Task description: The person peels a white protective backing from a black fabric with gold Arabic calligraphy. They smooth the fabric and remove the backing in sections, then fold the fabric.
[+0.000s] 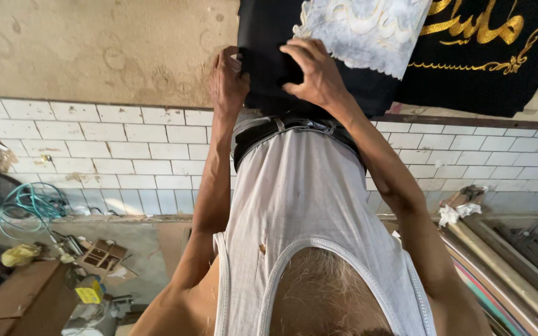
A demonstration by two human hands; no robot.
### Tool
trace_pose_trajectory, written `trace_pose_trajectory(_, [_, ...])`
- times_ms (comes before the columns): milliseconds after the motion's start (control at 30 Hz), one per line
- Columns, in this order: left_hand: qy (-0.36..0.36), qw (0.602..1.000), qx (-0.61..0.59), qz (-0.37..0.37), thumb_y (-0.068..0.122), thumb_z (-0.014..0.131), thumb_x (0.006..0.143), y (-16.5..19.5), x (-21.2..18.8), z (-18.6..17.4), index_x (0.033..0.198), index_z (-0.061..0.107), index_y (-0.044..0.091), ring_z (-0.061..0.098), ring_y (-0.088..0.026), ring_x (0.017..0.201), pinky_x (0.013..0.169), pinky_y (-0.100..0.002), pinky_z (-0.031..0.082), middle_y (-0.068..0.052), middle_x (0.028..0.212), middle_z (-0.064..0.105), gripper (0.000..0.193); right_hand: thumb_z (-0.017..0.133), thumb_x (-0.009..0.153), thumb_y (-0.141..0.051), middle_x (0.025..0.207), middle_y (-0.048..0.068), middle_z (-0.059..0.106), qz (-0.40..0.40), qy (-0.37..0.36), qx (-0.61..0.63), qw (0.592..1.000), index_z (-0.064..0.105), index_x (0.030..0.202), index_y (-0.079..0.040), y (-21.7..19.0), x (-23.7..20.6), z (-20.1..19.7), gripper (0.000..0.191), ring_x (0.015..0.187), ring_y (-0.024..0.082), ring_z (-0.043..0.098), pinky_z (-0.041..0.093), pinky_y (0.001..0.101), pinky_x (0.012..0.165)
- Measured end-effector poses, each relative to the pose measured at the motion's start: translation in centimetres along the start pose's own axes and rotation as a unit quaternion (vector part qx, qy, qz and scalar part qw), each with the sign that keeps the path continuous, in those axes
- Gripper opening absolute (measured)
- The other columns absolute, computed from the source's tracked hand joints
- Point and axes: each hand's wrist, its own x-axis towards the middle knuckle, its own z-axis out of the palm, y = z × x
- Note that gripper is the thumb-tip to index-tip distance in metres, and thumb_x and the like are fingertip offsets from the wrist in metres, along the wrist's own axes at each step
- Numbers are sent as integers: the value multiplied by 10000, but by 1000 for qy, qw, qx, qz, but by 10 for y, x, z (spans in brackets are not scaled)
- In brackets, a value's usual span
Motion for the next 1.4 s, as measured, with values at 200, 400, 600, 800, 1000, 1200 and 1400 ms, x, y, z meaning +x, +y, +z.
trace_pose_trajectory(200, [81,996,-31,34,143,853,795,5,0,7,1027,697,106,715,-219,751,649,-367,563,-51,856,718,282,906,732,-217,1319,130,588,-59,64,-105,991,646,1299,-28,-13,17,33,651,1210,313,542,496,468,1010])
trace_pose_trajectory(400, [74,997,-31,1,278,831,895,20,7,17,1020,712,105,699,-217,711,605,-393,525,-53,882,739,244,753,936,-147,1130,79,671,-63,163,-120,977,713,1137,-18,4,36,56,242,945,238,662,572,353,741])
trace_pose_trajectory(600, [104,986,-107,71,282,778,952,31,15,17,1152,678,86,699,-208,778,659,-367,566,-69,967,736,297,765,1024,-197,650,-11,574,140,177,184,957,601,715,-45,44,39,23,381,604,81,559,417,261,521])
trace_pose_trajectory(800, [-4,988,-143,55,217,788,927,45,34,28,1254,660,55,689,-286,930,813,-415,572,-132,1112,711,387,810,973,-142,670,-77,479,181,261,387,866,528,710,-97,68,18,3,388,626,33,466,390,231,570])
trace_pose_trajectory(1000, [-14,969,22,247,188,865,886,36,46,44,1424,538,38,463,-388,1413,1196,-490,412,-165,1511,513,648,823,824,27,719,-11,602,239,548,375,708,552,666,-136,153,-82,-72,353,710,136,632,581,335,745])
trace_pose_trajectory(1200, [-58,962,51,263,317,962,739,20,46,33,1566,349,40,251,-446,1511,1241,-553,277,-220,1641,262,1065,766,802,13,1007,159,775,343,688,320,554,567,1190,-74,207,-285,-175,445,613,141,580,354,233,398])
trace_pose_trajectory(1400, [-62,969,60,231,340,962,799,10,52,21,1622,275,82,222,-438,1537,1267,-522,265,-223,1672,220,1102,662,826,39,955,158,750,352,683,322,553,620,1281,105,206,-340,-156,461,616,152,648,480,272,489])
